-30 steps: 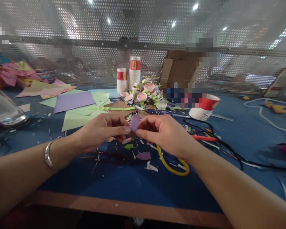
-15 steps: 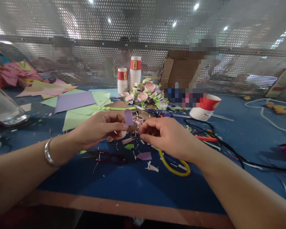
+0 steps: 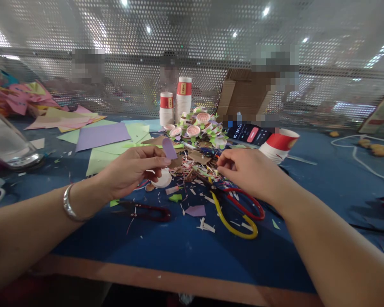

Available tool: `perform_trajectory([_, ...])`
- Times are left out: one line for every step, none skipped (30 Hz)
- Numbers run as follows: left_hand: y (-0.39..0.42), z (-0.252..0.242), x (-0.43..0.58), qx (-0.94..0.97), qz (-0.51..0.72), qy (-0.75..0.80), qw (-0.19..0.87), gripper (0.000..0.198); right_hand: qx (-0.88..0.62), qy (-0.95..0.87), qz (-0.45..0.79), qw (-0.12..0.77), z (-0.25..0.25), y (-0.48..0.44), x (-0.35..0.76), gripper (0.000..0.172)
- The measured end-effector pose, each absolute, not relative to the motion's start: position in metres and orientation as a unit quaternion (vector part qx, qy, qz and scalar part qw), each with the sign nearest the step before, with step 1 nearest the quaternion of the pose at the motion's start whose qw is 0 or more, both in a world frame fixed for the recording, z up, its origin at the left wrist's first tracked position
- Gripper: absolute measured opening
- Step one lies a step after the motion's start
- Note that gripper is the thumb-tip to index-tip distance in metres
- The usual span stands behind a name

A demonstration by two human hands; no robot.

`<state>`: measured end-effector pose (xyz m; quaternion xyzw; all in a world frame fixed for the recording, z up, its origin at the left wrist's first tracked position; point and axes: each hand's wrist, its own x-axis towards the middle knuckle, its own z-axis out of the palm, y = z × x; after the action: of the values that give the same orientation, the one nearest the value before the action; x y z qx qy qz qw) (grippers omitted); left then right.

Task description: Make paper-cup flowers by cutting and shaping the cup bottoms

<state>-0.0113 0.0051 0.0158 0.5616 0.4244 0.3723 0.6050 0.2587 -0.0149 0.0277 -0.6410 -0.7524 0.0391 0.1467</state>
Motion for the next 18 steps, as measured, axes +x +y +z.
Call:
perform_trajectory([0.005,0.015,-0.011,0.56,0.38,0.42,0.604,0.018,-0.652,-0.744,0.034,0.14,0.028,-0.014,0.261,0.014])
perform_trajectory([0.006,0.015,-0.011,0.559,0.389,0.414,0.604,0.017,-0.662,-0.737,0.031,0.133,0.028,-0.013,0.264,0.014])
perform_trajectory([0.006,0.015,-0.011,0.558,0.399,0.406,0.604,0.017,-0.671,-0.729,0.029,0.13,0.029,-0.012,0.266,0.014])
perform_trajectory([0.007,0.014,-0.011,0.557,0.405,0.399,0.605,0.017,-0.679,-0.722,0.028,0.129,0.029,-0.011,0.267,0.015])
perform_trajectory([0.007,0.014,-0.011,0.556,0.408,0.395,0.607,0.016,-0.687,-0.715,0.027,0.131,0.03,-0.011,0.269,0.015])
perform_trajectory([0.007,0.014,-0.01,0.554,0.409,0.394,0.609,0.015,-0.694,-0.707,0.026,0.133,0.031,-0.01,0.27,0.015])
perform_trajectory([0.007,0.014,-0.01,0.552,0.408,0.394,0.612,0.014,-0.702,-0.699,0.023,0.135,0.033,-0.01,0.272,0.015])
perform_trajectory([0.007,0.013,-0.01,0.55,0.405,0.395,0.614,0.013,-0.711,-0.69,0.02,0.136,0.034,-0.009,0.273,0.015])
perform_trajectory([0.007,0.013,-0.01,0.548,0.403,0.396,0.616,0.013,-0.718,-0.682,0.016,0.135,0.034,-0.009,0.275,0.014])
perform_trajectory([0.007,0.013,-0.01,0.547,0.401,0.396,0.619,0.012,-0.724,-0.676,0.014,0.133,0.035,-0.007,0.276,0.014])
perform_trajectory([0.008,0.013,-0.011,0.545,0.4,0.395,0.622,0.012,-0.728,-0.672,0.014,0.133,0.034,-0.006,0.278,0.015])
perform_trajectory([0.008,0.013,-0.011,0.543,0.401,0.393,0.624,0.013,-0.731,-0.67,0.015,0.132,0.033,-0.003,0.28,0.018])
perform_trajectory([0.008,0.013,-0.011,0.541,0.403,0.391,0.626,0.013,-0.732,-0.668,0.019,0.131,0.032,-0.001,0.283,0.022])
perform_trajectory([0.008,0.013,-0.011,0.54,0.407,0.389,0.626,0.014,-0.731,-0.669,0.025,0.129,0.029,0.003,0.285,0.025])
perform_trajectory([0.008,0.013,-0.011,0.538,0.409,0.388,0.626,0.014,-0.73,-0.671,0.031,0.127,0.027,0.006,0.288,0.029])
perform_trajectory([0.008,0.013,-0.011,0.537,0.412,0.388,0.626,0.015,-0.728,-0.673,0.037,0.125,0.025,0.009,0.29,0.031])
perform_trajectory([0.008,0.014,-0.011,0.534,0.413,0.389,0.627,0.015,-0.721,-0.68,0.04,0.125,0.022,0.013,0.293,0.031])
perform_trajectory([0.008,0.014,-0.011,0.531,0.415,0.391,0.627,0.015,-0.713,-0.689,0.043,0.128,0.02,0.015,0.295,0.03])
